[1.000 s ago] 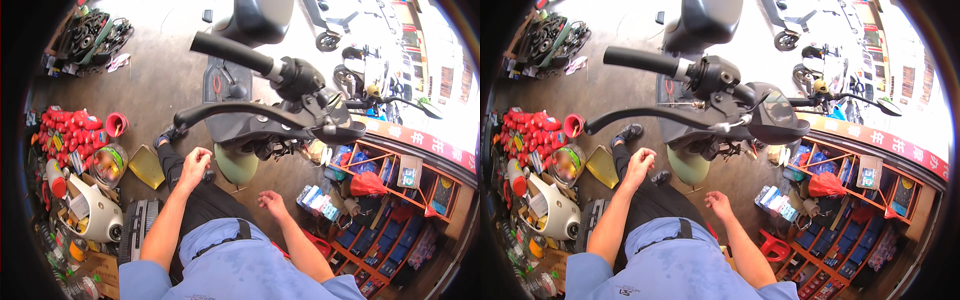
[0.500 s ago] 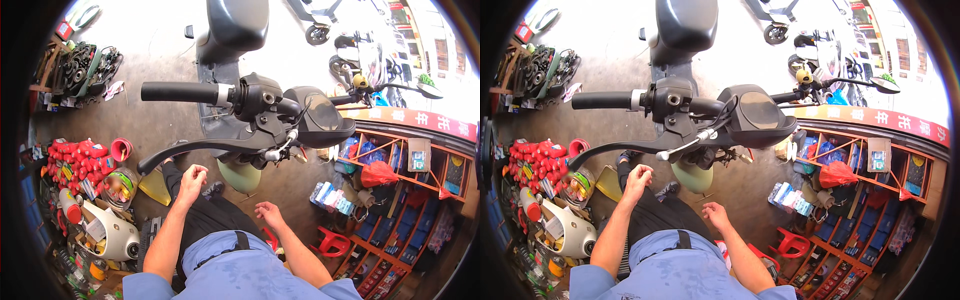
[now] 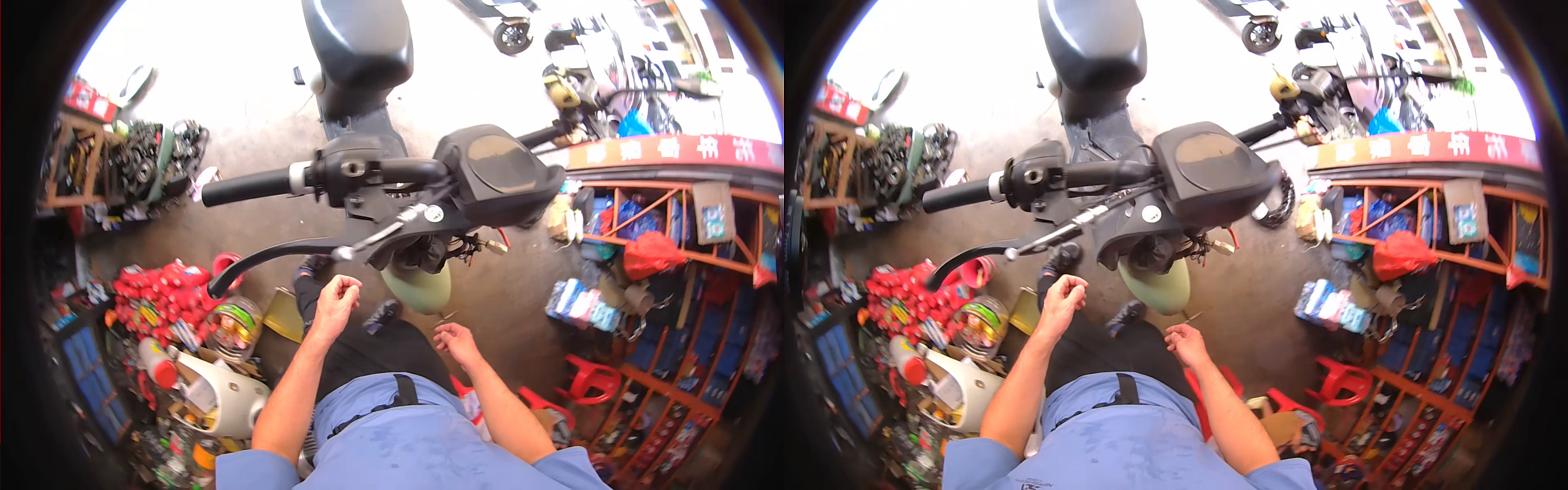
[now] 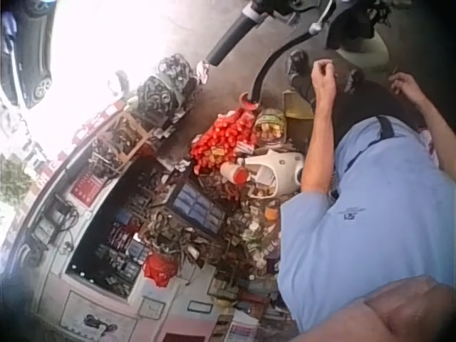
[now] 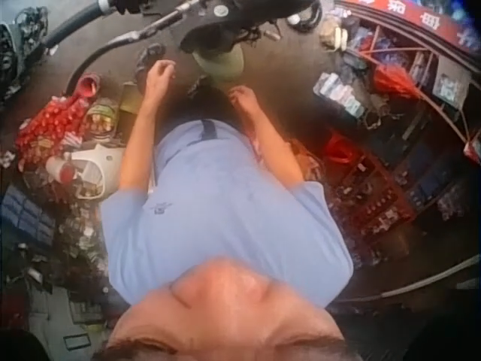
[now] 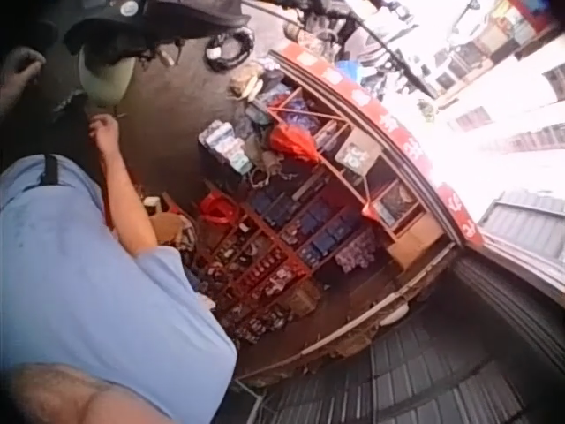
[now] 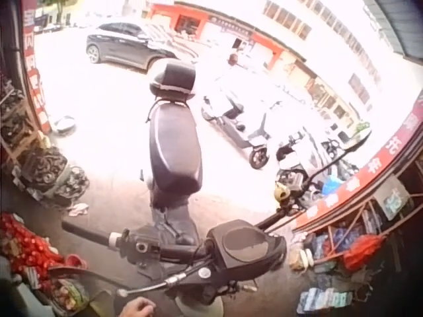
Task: The recorder is repairing the wiring behind the headlight/instrument cluster of a motorcycle, using wire strippers and connectors.
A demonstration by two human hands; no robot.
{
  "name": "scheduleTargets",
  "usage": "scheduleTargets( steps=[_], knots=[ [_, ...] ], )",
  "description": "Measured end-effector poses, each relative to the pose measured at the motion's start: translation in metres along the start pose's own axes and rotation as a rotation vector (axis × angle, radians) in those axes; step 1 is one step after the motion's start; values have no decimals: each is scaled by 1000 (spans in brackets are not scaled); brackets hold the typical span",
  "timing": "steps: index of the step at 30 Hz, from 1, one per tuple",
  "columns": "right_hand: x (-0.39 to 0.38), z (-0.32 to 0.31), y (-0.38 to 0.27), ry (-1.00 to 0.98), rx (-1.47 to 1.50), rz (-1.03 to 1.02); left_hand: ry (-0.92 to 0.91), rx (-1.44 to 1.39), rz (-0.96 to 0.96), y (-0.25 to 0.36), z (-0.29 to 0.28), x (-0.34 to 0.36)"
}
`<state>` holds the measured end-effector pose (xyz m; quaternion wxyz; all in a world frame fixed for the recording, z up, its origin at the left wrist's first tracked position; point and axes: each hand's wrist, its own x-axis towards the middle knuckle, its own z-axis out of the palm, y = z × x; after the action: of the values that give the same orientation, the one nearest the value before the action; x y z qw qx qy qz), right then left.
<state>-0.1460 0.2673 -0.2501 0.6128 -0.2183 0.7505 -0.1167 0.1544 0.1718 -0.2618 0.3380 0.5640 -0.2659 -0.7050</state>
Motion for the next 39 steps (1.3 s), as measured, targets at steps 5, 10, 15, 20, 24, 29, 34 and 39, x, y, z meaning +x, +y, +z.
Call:
scheduleTargets(
  steps=[5,10,15,20,24,29,34,39],
  knots=[
    [0,5,19,18,213,-52,-54,188,0,29,21,-15],
    [-6,-4,51,-22,551,-146,-149,466,-43,32,58,-34],
    [-4,-3,75,-39,830,-250,-153,753,-139,38,72,-54],
    [12,10,51,-238,1133,-398,-176,1048,-188,46,78,-65],
    [23,13,-25,-516,1497,-615,-211,1199,-255,46,85,-72],
    [35,7,-140,-669,1756,-631,-265,1324,-238,52,70,-82],
    [39,14,-193,-580,1817,-539,-210,1314,-238,69,42,-86],
    [44,27,-209,-550,1926,-486,-199,1274,-227,79,21,-79]
  ],
)
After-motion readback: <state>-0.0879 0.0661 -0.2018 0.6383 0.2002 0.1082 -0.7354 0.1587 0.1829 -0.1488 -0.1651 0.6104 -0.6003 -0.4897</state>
